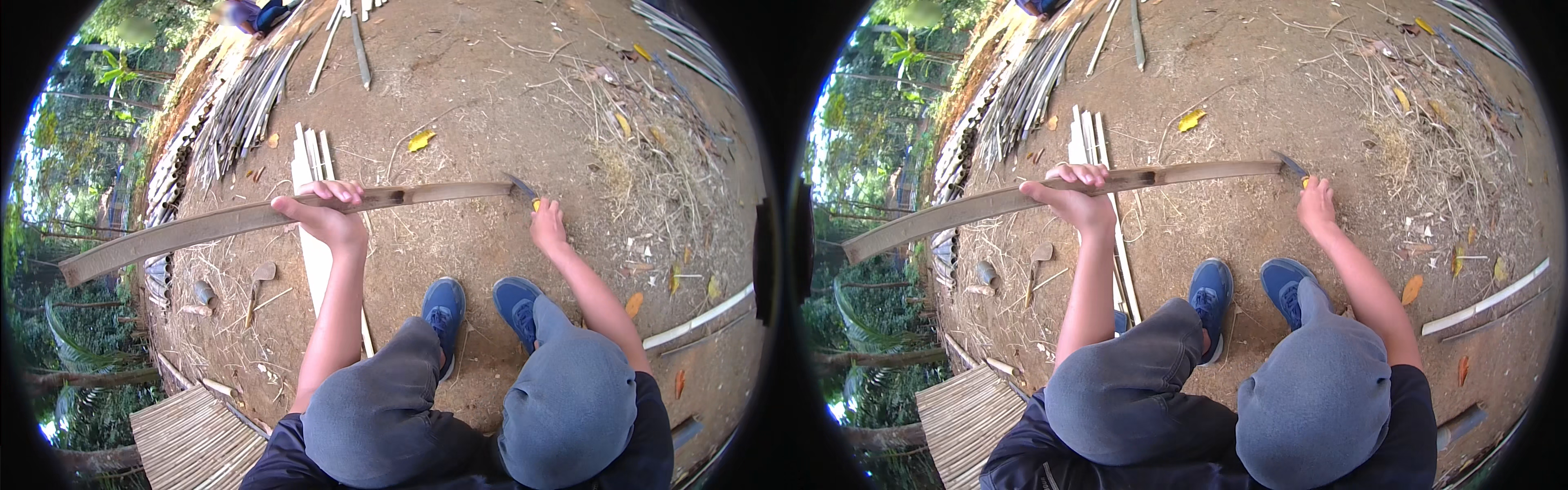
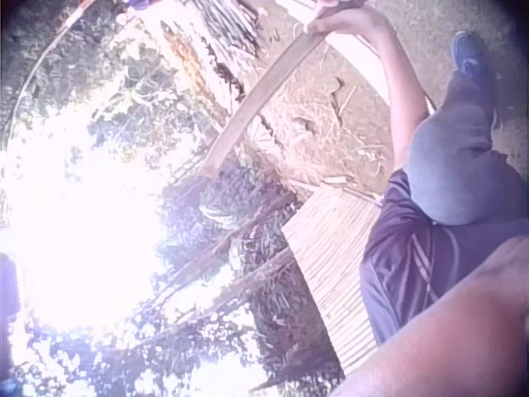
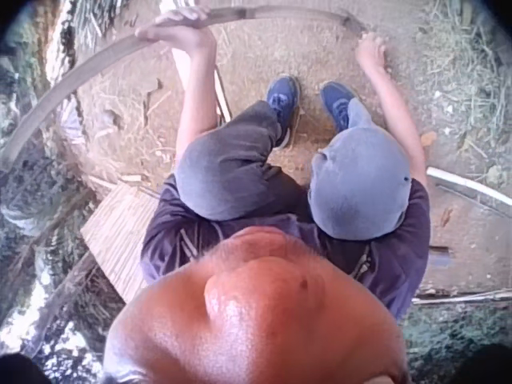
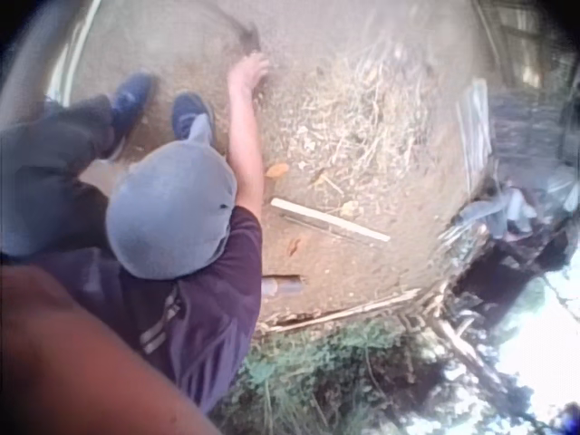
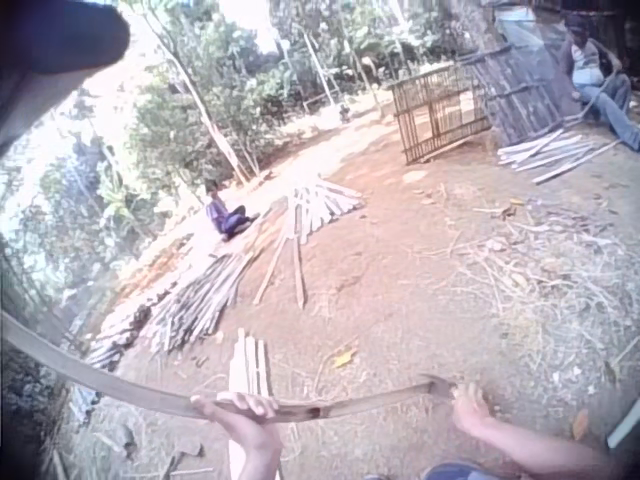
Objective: The person uses a curved knife to shave and smooth the surface of a long bamboo strip while sitting on the ground.
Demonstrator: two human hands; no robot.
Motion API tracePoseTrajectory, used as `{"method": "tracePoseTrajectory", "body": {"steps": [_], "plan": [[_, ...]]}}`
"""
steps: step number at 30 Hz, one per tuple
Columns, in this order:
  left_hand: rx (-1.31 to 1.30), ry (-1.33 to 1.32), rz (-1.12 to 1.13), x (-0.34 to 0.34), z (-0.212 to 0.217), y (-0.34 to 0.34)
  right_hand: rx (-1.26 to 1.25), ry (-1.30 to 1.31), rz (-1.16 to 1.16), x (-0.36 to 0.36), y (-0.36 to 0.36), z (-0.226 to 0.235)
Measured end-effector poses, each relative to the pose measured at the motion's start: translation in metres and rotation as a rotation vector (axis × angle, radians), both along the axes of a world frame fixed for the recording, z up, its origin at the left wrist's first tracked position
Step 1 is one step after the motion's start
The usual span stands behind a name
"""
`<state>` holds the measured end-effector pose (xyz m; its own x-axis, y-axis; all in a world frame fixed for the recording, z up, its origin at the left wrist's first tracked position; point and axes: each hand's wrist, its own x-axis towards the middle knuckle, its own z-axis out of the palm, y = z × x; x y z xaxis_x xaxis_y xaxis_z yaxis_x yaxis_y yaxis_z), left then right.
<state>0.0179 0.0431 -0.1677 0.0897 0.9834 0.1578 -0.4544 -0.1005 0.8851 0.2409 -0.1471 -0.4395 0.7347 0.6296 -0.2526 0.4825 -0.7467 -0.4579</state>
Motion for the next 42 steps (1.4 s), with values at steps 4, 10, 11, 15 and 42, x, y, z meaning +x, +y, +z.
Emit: {"method": "tracePoseTrajectory", "body": {"steps": [4, 10, 11, 15, 42], "plan": [[0.034, -0.028, 0.013, -0.018, 0.001, 0.001, 0.223, -0.196, 0.28, -0.022, 0.024, 0.059], [0.037, -0.056, 0.026, -0.007, 0.005, 0.005, 0.535, -0.11, 0.542, -0.018, 0.069, 0.077], [0.029, -0.061, 0.03, -0.009, 0.005, 0.007, 0.533, -0.113, 0.587, -0.017, 0.071, 0.074], [0.035, -0.047, 0.092, -0.014, 0.007, 0.011, 0.473, -0.161, 0.65, -0.019, 0.07, 0.069], [-0.029, -0.121, 0.212, -0.022, 0.016, 0.019, 0.717, -0.121, 0.426, -0.003, 0.054, 0.079]]}}
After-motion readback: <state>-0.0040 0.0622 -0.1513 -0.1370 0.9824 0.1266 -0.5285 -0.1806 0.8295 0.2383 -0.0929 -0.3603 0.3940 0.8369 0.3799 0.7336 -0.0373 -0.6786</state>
